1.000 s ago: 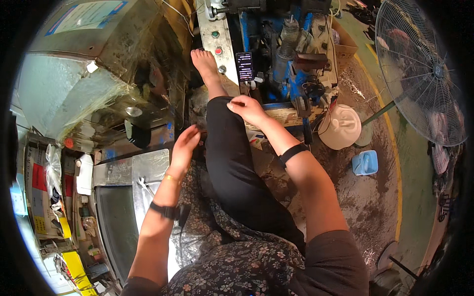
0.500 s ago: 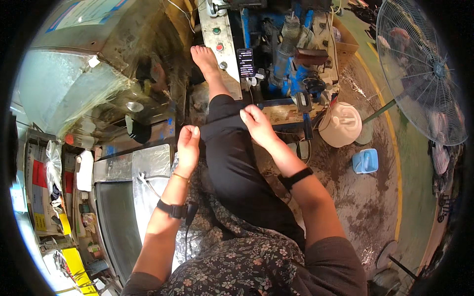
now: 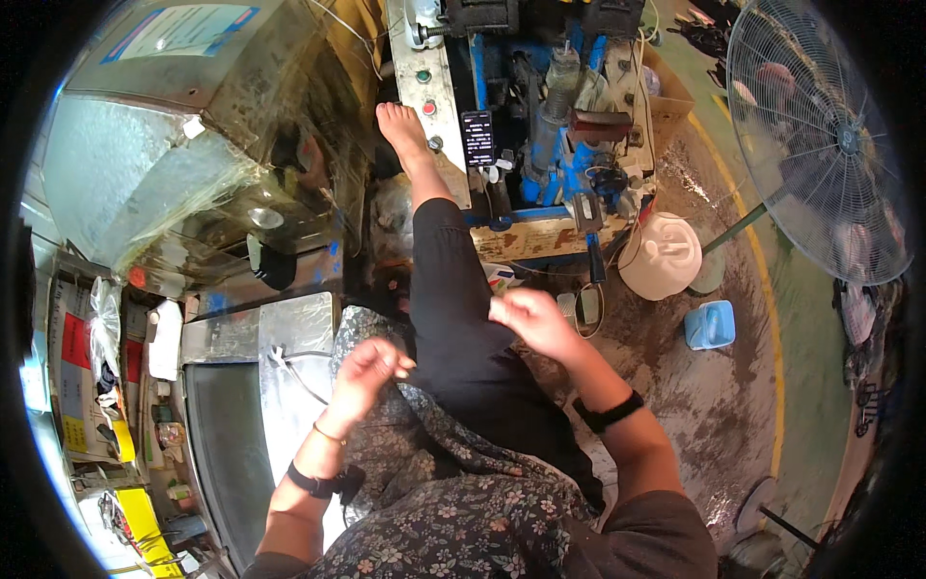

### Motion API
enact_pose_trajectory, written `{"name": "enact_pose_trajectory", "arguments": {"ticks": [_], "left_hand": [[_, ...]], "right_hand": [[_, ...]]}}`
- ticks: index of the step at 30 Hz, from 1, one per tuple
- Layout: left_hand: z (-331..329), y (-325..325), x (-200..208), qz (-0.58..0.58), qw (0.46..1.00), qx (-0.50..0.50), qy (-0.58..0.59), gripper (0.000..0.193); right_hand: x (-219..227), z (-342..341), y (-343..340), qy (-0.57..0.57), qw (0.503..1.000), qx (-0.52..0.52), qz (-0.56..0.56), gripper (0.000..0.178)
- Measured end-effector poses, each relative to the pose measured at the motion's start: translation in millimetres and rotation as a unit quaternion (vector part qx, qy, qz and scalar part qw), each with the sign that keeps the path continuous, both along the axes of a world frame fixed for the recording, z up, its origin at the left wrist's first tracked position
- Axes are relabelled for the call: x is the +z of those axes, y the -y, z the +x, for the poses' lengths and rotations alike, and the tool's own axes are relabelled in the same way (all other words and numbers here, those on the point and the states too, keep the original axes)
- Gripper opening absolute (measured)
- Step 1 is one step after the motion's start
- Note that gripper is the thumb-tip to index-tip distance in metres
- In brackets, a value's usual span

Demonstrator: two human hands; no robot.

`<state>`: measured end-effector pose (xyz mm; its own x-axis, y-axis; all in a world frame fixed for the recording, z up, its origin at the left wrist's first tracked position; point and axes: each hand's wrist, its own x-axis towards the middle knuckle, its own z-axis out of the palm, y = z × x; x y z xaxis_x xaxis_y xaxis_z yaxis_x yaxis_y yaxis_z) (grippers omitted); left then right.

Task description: Applying adhesive and assembling shoe components in a factory setting.

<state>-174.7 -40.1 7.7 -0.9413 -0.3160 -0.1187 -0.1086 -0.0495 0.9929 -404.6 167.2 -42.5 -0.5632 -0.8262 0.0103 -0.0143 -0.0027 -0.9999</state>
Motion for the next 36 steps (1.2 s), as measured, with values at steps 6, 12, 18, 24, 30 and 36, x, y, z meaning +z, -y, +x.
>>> {"name": "enact_pose_trajectory", "arguments": {"ticks": [6,12,18,24,30,36], "left_hand": [[-73,61,-52,-0.019,0.993,0.109,0.03,0.038],[-162,58,-71,0.14,0.978,0.116,0.107,0.074],[-191,86,-120,0.377,0.912,0.16,-0.018,0.057],[-194,107,-122,0.216,0.942,0.256,0.0,0.015],[-188,113,-104,0.169,0.965,0.2,-0.006,0.01],[-186,111,-93,0.175,0.942,0.277,-0.071,0.016]], "right_hand": [[-11,-58,106,-0.066,0.993,-0.1,-0.024,0.028],[-37,-95,200,-0.271,0.948,0.01,0.168,0.075],[-64,-114,225,-0.108,0.994,-0.005,0.004,0.048],[-75,-87,199,0.058,0.982,-0.173,-0.047,0.028],[-67,-108,188,0.142,0.987,-0.066,-0.018,0.013],[-45,-108,194,-0.019,0.994,-0.103,0.03,0.019]]}}
